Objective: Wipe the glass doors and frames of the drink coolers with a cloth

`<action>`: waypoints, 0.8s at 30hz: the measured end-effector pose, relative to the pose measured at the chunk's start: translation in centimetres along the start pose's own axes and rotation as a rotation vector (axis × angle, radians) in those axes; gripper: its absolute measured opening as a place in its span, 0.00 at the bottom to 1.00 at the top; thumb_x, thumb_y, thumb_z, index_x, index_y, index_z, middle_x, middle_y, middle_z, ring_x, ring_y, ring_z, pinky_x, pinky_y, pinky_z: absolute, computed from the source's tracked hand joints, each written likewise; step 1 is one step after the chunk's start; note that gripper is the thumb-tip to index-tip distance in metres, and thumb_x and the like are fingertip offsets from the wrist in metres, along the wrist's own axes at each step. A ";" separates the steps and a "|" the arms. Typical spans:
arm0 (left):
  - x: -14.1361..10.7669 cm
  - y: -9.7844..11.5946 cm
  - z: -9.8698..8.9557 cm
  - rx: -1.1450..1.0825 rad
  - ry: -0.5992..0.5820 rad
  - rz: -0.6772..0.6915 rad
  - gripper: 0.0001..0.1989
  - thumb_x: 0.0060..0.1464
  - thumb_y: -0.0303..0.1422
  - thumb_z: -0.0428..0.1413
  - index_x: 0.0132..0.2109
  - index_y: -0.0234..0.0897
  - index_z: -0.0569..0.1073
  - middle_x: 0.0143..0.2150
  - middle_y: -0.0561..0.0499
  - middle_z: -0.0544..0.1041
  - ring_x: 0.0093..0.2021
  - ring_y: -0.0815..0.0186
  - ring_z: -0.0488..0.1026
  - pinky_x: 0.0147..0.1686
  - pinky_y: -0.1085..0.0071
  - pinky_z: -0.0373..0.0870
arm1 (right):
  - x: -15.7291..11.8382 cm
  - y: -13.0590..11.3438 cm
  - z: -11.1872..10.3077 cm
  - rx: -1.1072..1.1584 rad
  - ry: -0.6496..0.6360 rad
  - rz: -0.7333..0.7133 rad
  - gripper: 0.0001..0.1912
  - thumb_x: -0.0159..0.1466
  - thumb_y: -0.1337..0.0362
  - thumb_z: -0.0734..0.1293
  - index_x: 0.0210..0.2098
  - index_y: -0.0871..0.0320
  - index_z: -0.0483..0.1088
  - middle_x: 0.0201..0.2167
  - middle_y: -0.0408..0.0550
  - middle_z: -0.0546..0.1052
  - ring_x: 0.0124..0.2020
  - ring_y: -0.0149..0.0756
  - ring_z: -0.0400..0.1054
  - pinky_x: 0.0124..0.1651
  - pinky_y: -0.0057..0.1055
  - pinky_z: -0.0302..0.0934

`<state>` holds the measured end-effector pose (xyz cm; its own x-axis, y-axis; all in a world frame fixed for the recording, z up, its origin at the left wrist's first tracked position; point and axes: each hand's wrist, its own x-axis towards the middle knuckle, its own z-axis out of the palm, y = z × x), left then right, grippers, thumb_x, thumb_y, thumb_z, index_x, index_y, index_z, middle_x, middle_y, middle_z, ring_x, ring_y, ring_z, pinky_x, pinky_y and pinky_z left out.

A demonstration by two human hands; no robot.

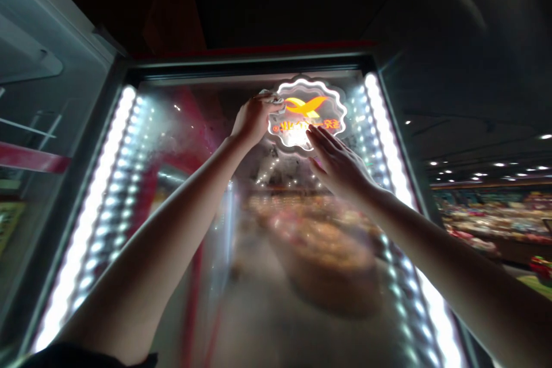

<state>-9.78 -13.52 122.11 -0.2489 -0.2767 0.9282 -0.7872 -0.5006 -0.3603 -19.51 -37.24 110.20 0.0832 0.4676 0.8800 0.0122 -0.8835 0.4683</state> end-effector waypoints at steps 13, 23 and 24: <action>0.6 1.2 1.1 -0.027 0.017 -0.008 0.30 0.64 0.22 0.52 0.65 0.52 0.82 0.69 0.53 0.81 0.72 0.57 0.74 0.73 0.58 0.70 | -0.7 0.7 -0.3 -0.028 -0.013 0.004 0.37 0.79 0.61 0.60 0.84 0.55 0.48 0.82 0.54 0.59 0.82 0.55 0.55 0.81 0.59 0.59; 2.0 1.3 1.8 -0.090 0.058 -0.105 0.24 0.67 0.26 0.55 0.63 0.52 0.83 0.68 0.54 0.81 0.72 0.53 0.73 0.72 0.55 0.70 | -1.4 1.4 -2.6 -0.009 -0.032 -0.001 0.41 0.77 0.64 0.62 0.85 0.52 0.44 0.82 0.53 0.60 0.81 0.57 0.55 0.80 0.61 0.60; 2.3 2.2 2.4 -0.094 0.077 -0.122 0.23 0.68 0.27 0.54 0.64 0.49 0.83 0.67 0.52 0.81 0.72 0.52 0.73 0.73 0.54 0.69 | -1.3 1.6 -2.5 -0.011 -0.028 0.004 0.41 0.77 0.64 0.62 0.85 0.52 0.44 0.82 0.53 0.60 0.81 0.58 0.55 0.80 0.61 0.61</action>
<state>-10.75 -17.20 123.20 -0.1875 -0.1533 0.9702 -0.8629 -0.4463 -0.2372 -22.14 -39.17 109.94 0.1109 0.4630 0.8794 0.0007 -0.8849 0.4658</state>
